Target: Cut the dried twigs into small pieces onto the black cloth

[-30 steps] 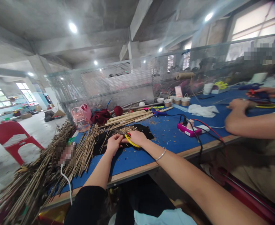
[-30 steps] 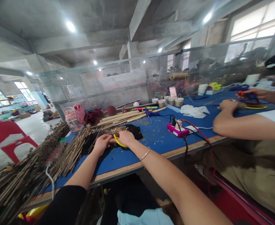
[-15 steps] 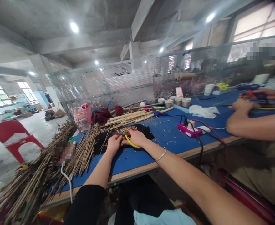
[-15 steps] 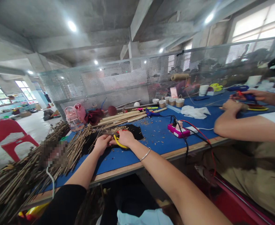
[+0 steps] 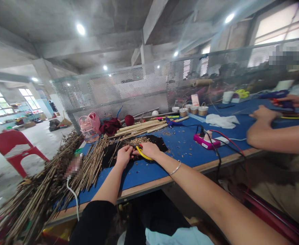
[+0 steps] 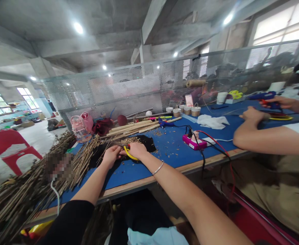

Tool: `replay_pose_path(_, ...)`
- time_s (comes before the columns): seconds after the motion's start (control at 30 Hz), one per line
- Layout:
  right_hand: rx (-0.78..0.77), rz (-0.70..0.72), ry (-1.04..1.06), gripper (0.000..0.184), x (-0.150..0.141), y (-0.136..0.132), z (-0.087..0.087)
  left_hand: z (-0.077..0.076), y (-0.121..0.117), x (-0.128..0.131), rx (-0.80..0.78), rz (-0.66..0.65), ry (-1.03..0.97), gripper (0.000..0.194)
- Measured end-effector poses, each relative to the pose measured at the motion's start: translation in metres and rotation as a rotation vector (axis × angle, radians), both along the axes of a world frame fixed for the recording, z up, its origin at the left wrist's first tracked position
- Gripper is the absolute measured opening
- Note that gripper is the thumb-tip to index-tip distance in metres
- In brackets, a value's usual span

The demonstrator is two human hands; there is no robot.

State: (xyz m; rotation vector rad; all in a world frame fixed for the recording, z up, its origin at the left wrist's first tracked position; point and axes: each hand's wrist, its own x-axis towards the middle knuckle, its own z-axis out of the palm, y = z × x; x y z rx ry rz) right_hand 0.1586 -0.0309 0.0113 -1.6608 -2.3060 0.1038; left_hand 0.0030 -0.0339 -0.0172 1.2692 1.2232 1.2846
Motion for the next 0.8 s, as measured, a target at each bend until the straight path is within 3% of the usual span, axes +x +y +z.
replay_pose_path(0.3,0.031,-0.001,-0.010,0.078,-0.0014,-0.0014,-0.0023,-0.0010,0.0017,-0.0021,0.051,0.083,0.033,0.023)
replay_pose_path(0.6,0.073,-0.036,0.035,0.073,-0.0002,0.0006,-0.0036,0.0015,-0.0011,-0.0019,0.002,-0.004,0.062,0.027)
replay_pose_path(0.8,0.086,-0.053,0.053,0.076,-0.0066,-0.0021,-0.0072,-0.0012,-0.0017,0.0002,0.032,0.026,0.077,0.020)
